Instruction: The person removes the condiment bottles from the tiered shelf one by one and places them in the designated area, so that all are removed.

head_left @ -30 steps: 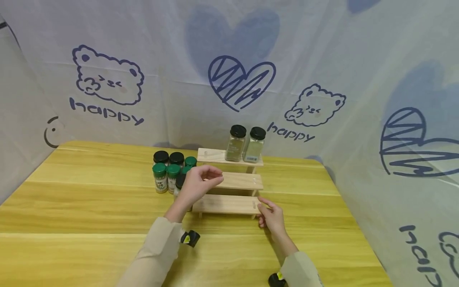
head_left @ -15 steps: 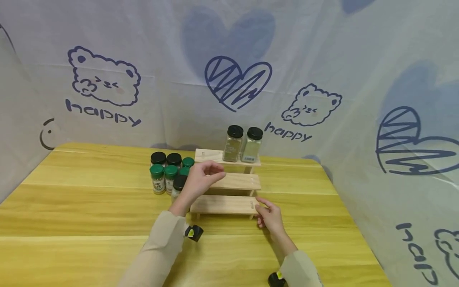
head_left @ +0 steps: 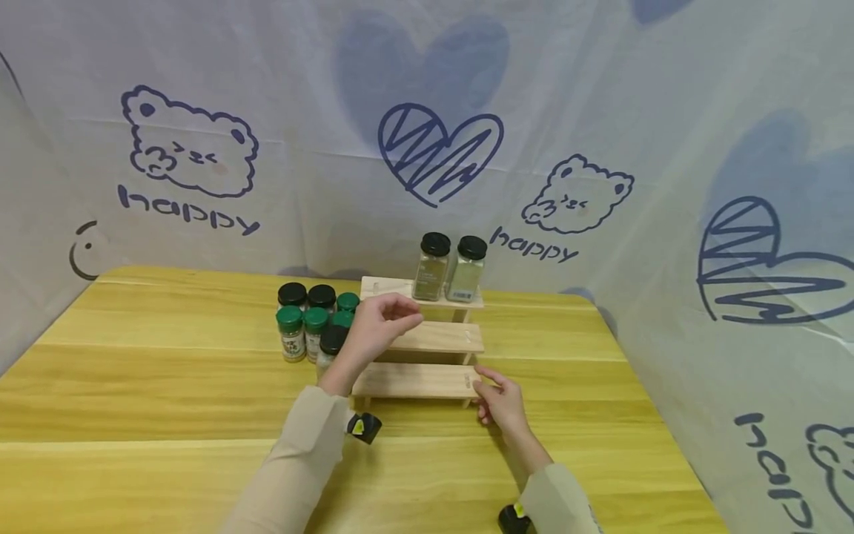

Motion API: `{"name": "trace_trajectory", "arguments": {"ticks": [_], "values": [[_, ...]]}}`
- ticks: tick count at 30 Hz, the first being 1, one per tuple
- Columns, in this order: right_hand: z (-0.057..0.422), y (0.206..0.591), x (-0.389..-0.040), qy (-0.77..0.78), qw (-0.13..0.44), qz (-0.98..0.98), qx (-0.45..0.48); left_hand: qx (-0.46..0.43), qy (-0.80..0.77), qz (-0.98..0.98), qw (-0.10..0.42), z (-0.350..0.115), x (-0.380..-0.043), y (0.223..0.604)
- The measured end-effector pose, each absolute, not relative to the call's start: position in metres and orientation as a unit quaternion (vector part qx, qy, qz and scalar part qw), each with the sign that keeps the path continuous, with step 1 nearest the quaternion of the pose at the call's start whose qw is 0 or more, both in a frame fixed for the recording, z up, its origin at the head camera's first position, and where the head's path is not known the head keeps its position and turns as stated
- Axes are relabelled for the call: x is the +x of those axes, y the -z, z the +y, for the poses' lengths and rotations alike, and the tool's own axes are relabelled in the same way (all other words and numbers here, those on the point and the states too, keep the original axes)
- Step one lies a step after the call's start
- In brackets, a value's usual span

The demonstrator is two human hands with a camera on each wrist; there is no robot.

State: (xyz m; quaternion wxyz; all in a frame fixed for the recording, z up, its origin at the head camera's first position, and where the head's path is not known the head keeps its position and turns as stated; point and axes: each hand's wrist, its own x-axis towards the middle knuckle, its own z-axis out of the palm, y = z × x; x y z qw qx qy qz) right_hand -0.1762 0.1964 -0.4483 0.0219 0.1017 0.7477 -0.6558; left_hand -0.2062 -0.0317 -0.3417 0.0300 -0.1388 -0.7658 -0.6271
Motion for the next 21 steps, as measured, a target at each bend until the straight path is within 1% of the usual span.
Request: {"name": "trace_trajectory", "arguments": {"ticks": [5, 13, 21], "values": [[0.196, 0.447, -0.176, 0.655, 0.025, 0.748, 0.103, -0.139, 0.63, -0.763, 0.036, -0.029, -0.21, 0.339], [0.197, 0.449, -0.177, 0.649, 0.025, 0.754, 0.099, -0.112, 0.632, -0.766, 0.025, -0.024, -0.222, 0.335], [0.197, 0.449, -0.176, 0.645, 0.017, 0.758, 0.094, -0.098, 0.645, -0.758, 0.03, -0.02, -0.236, 0.334]]}}
